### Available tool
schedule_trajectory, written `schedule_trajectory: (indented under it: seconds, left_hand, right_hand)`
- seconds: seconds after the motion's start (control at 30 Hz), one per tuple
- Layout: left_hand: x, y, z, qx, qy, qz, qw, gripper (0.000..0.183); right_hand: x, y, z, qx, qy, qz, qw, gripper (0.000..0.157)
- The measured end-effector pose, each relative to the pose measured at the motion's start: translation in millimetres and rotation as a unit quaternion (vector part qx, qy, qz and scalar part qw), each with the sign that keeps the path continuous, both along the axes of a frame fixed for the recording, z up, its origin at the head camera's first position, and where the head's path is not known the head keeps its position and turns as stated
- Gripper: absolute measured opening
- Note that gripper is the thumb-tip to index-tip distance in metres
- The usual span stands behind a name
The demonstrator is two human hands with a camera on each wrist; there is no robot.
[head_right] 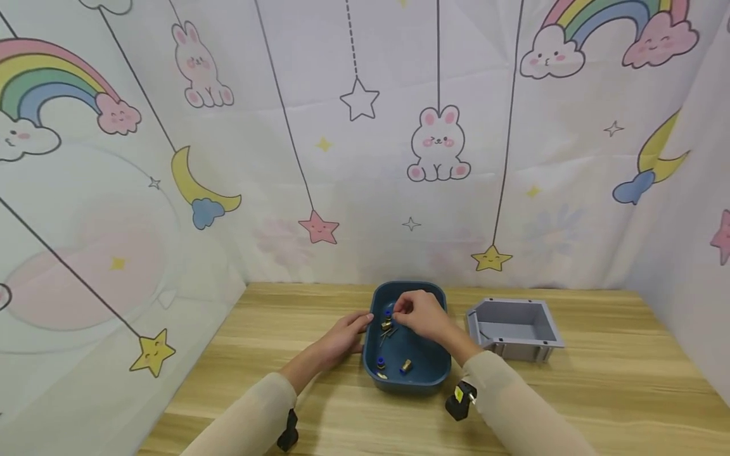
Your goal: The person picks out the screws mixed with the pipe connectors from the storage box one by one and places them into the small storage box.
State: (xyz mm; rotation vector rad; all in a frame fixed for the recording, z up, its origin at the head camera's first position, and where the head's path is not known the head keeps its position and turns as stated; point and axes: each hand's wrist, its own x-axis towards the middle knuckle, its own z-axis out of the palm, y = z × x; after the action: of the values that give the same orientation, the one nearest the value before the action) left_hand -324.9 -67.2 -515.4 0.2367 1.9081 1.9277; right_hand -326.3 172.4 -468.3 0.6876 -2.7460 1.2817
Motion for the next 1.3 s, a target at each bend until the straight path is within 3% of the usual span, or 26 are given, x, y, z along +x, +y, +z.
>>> schedule_trajectory:
  seconds: [0.53, 0.83, 1.3]
  left_hand:
    - [-1.2, -2, -1.5, 0.0, 0.003, -0.004, 1.0, 0.059]
    - [-1.0, -3, -1.4, -0.003, 0.0, -0.007, 1.0, 0.059]
    - [-0.1, -5, 1.3, -0.011, -0.002, -0.007, 0.9999, 0.059]
  right_hand:
    - [0.3, -10, -11.0, 0.001, -0.007, -0.018, 1.0, 0.004]
    - [-1.7, -13, -19.6, 0.003, -0.004, -0.003, 1.0, 0.004]
    - [-1.9, -16, -21.0, 0.018, -0.01, -0.012, 1.0, 0.005]
